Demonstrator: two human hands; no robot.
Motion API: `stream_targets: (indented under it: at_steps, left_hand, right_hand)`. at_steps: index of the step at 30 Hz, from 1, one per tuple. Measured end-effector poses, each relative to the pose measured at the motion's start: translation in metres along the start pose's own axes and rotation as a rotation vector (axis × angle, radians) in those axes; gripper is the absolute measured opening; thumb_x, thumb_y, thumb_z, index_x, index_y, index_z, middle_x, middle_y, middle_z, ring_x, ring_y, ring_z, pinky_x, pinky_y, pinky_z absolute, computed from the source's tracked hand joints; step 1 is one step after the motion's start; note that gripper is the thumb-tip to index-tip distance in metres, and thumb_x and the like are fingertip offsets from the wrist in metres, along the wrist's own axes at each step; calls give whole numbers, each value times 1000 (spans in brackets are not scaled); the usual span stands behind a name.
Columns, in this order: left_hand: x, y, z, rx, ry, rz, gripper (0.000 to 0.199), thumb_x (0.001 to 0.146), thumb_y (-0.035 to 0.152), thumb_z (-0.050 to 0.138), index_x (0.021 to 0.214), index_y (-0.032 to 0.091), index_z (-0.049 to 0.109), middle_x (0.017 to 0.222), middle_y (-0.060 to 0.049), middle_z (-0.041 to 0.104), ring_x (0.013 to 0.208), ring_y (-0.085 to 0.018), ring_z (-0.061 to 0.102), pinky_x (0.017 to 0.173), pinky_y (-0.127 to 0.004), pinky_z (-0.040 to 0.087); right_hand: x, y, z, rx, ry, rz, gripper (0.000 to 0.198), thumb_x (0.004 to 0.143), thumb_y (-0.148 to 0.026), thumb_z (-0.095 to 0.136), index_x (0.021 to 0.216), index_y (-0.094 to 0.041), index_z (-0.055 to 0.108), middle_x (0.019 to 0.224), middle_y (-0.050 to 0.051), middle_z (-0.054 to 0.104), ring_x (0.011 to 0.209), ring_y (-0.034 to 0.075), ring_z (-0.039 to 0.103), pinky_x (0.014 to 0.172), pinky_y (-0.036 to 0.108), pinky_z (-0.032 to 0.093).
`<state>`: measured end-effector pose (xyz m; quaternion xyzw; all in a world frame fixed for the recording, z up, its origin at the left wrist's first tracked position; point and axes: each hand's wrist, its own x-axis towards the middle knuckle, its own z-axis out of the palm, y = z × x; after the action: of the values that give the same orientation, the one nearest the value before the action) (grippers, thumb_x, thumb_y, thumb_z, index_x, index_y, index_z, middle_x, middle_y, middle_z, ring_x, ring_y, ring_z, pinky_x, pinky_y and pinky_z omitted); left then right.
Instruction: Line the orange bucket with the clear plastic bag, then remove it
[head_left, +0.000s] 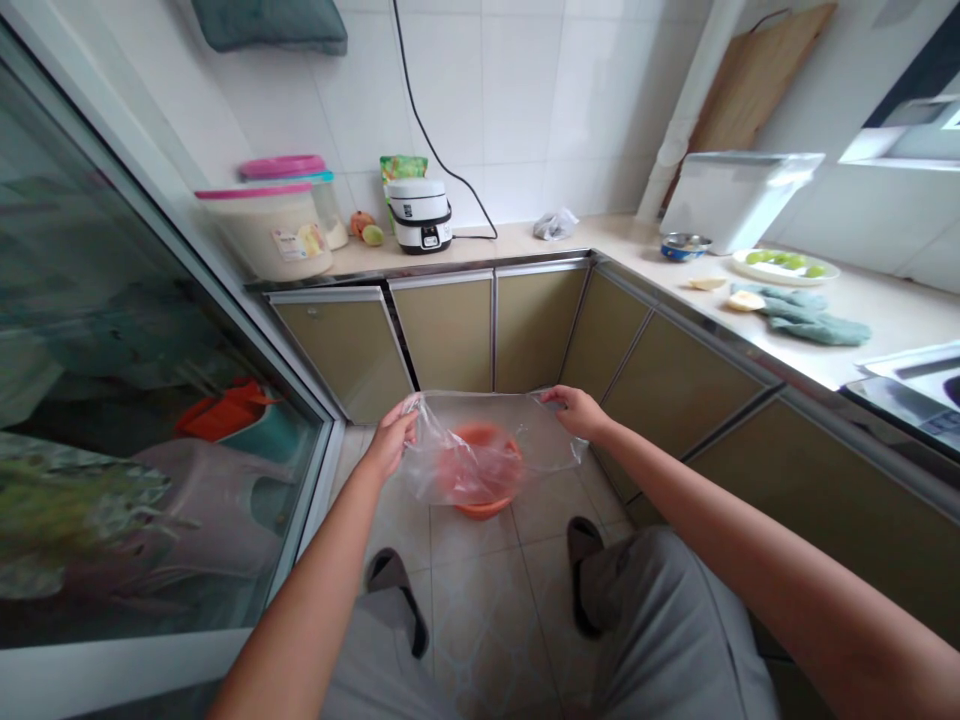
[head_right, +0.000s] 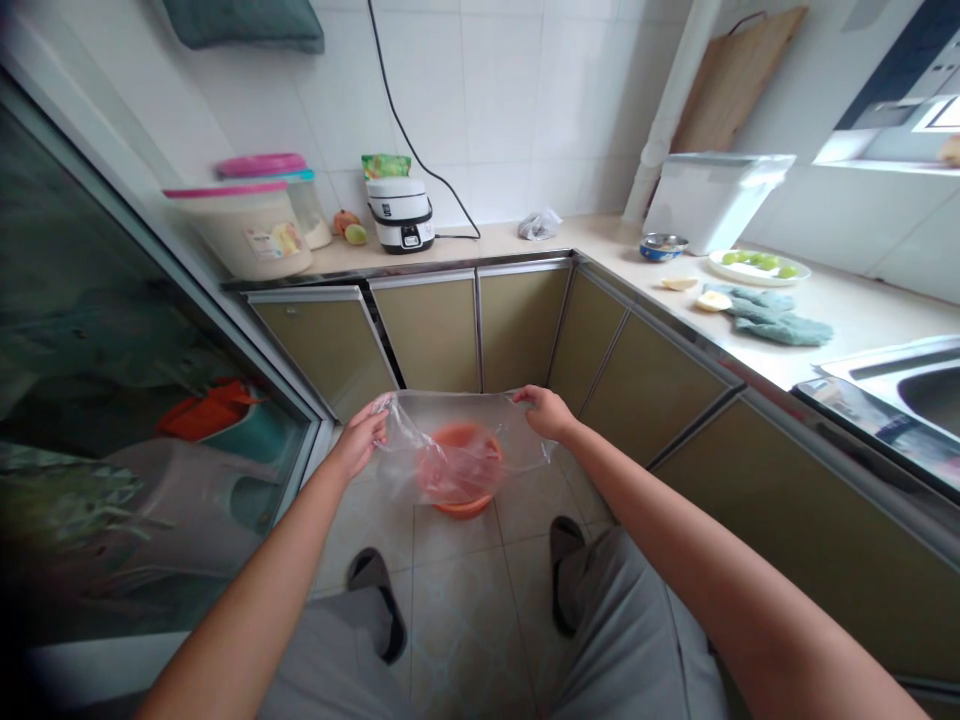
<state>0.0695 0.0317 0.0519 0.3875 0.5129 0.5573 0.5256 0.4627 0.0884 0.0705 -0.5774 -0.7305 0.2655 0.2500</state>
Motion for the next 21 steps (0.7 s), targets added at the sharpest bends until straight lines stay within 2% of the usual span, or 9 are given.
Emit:
stream_targets:
  at_steps: [3, 9, 12, 14, 17, 19, 20, 21]
  left_hand:
    - [0, -10, -2, -14, 17, -15, 82, 71, 40, 84, 145, 13, 60, 61, 12, 34, 50, -7, 29, 52, -23, 29]
    - [-11, -54, -9, -17, 14, -170, 87, 73, 41, 82, 150, 14, 53, 61, 14, 30, 48, -6, 28, 49, -20, 24]
    - [-14, -65, -16, 13, -13, -261, 88, 73, 40, 83, 152, 16, 51, 60, 15, 28, 46, -6, 26, 48, -19, 18]
    - [-14, -67, -20, 38, -40, -315, 91, 73, 40, 83, 154, 16, 48, 59, 15, 27, 45, -6, 25, 47, -19, 16]
    - [-14, -65, -22, 46, -80, -345, 96, 75, 41, 83, 159, 17, 43, 59, 14, 28, 46, -6, 24, 48, -20, 14]
    - [-14, -61, -22, 39, -99, -336, 96, 77, 42, 83, 160, 18, 41, 61, 14, 28, 47, -6, 25, 49, -20, 15]
    - [-15, -59, -21, 38, -107, -332, 95, 77, 43, 82, 160, 19, 41, 62, 14, 28, 48, -6, 26, 50, -20, 15]
    - [-15, -57, -20, 36, -114, -333, 95, 78, 43, 82, 160, 19, 41, 62, 13, 28, 48, -6, 26, 50, -20, 15]
  right_hand:
    - [2, -1, 10, -62, 5, -2, 53, 74, -1, 59, 119, -23, 75, 123, 3, 77, 115, 23, 69, 102, 32, 52]
    - [3, 11, 39, -202, -186, 136, 64, 78, -5, 62, 140, -21, 68, 125, 8, 75, 115, 25, 70, 99, 32, 53]
    - [3, 5, 33, -349, -240, 172, 61, 85, -14, 64, 145, -24, 66, 131, 9, 73, 119, 27, 68, 100, 33, 51]
    - [0, -10, 22, -470, -244, 170, 55, 88, -21, 66, 142, -25, 69, 137, 12, 68, 119, 30, 65, 100, 37, 50]
    - [-13, -46, 10, -666, -71, 55, 45, 93, -30, 63, 137, -26, 73, 150, 17, 56, 127, 38, 55, 103, 49, 46]
    - [-22, -69, 17, -698, 37, -85, 38, 98, -33, 57, 129, -23, 76, 148, 18, 57, 130, 40, 50, 105, 52, 42]
    - [-25, -77, 26, -671, 14, -149, 36, 100, -33, 54, 125, -22, 78, 142, 18, 62, 127, 38, 52, 105, 49, 42]
    - [-25, -82, 39, -624, -70, -196, 34, 101, -31, 52, 120, -22, 79, 134, 17, 67, 122, 34, 56, 104, 45, 43]
